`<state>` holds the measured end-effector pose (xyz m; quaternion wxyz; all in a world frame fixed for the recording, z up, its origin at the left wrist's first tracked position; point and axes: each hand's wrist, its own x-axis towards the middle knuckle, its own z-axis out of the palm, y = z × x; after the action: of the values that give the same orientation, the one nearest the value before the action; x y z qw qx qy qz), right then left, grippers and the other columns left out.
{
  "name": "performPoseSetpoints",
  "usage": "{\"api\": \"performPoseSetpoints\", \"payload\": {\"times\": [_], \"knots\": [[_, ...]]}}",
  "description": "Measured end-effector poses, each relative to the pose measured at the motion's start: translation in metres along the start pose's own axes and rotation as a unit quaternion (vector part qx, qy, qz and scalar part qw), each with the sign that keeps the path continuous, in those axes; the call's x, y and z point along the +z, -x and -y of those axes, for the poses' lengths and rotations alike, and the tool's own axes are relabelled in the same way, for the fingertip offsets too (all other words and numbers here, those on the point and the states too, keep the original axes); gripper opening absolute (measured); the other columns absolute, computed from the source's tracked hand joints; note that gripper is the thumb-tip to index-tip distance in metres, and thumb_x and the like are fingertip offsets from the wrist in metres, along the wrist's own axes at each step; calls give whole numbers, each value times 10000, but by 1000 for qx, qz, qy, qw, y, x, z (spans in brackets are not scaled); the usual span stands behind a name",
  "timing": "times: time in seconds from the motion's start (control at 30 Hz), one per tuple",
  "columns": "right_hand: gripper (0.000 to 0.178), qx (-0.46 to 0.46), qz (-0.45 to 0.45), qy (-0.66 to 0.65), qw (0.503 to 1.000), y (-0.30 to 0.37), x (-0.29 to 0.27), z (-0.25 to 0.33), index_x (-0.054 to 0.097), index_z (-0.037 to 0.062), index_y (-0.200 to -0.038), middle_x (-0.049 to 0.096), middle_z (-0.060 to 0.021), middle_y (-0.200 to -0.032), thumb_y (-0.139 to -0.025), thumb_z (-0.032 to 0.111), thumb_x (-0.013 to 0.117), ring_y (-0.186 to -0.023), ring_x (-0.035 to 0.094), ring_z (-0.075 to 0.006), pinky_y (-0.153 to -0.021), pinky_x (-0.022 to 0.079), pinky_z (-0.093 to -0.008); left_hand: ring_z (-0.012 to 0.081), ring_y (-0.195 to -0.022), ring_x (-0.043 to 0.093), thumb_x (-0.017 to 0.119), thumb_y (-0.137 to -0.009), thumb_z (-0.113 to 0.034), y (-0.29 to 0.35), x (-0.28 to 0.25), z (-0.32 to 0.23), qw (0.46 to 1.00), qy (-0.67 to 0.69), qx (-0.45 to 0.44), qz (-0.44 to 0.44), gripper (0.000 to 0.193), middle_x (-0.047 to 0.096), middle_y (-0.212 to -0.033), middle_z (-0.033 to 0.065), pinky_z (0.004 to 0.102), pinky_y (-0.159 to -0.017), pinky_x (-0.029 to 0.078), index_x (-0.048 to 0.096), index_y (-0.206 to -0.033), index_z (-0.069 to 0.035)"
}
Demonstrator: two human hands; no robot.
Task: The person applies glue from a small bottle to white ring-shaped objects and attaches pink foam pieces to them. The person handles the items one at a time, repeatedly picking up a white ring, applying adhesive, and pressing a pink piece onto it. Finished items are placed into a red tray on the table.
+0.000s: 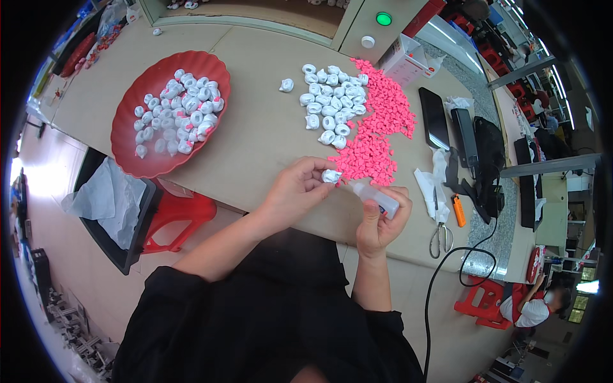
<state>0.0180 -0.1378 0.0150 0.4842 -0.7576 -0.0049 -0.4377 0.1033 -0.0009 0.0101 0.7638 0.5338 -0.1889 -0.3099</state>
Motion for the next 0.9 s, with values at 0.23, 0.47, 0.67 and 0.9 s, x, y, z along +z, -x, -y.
{"api": "performPoseSetpoints", "payload": {"times": [0.23, 0.47, 0.67, 0.9], "knots": [[270, 1, -1, -5, 1000, -1, -2, 0, 445, 7, -975, 508, -112, -881, -827, 163, 610, -772, 464, -164, -681, 396, -254, 62, -812, 538, 519, -843, 48, 0, 0, -1, 1000, -3, -1, -2, 270, 533, -954, 54, 200, -704, 451, 467, -1106, 19], [276, -5, -4, -14, 1000, -1, -3, -3, 448, 3, -987, 519, -115, -863, -806, 108, 627, -758, 467, -175, -657, 403, -260, 67, -836, 545, 518, -843, 51, 0, 0, -1, 1000, -8, -2, -3, 271, 530, -967, 54, 206, -715, 456, 462, -1106, 18], [276, 17, -10, -3, 1000, -1, -4, -1, 447, 7, -951, 467, -85, -863, -833, 196, 609, -741, 452, -127, -654, 395, -226, 61, -843, 541, 514, -841, 58, 0, -1, 0, 1000, -19, -3, -3, 270, 525, -974, 49, 202, -726, 456, 464, -1103, 17], [285, 34, -18, -56, 998, 1, -1, -3, 440, 3, -960, 461, -86, -862, -837, 201, 604, -686, 464, -111, -590, 394, -204, 70, -872, 544, 500, -843, 67, -1, -1, 1, 999, -33, -3, -7, 258, 522, -984, 55, 207, -761, 457, 463, -1093, 19]]}}
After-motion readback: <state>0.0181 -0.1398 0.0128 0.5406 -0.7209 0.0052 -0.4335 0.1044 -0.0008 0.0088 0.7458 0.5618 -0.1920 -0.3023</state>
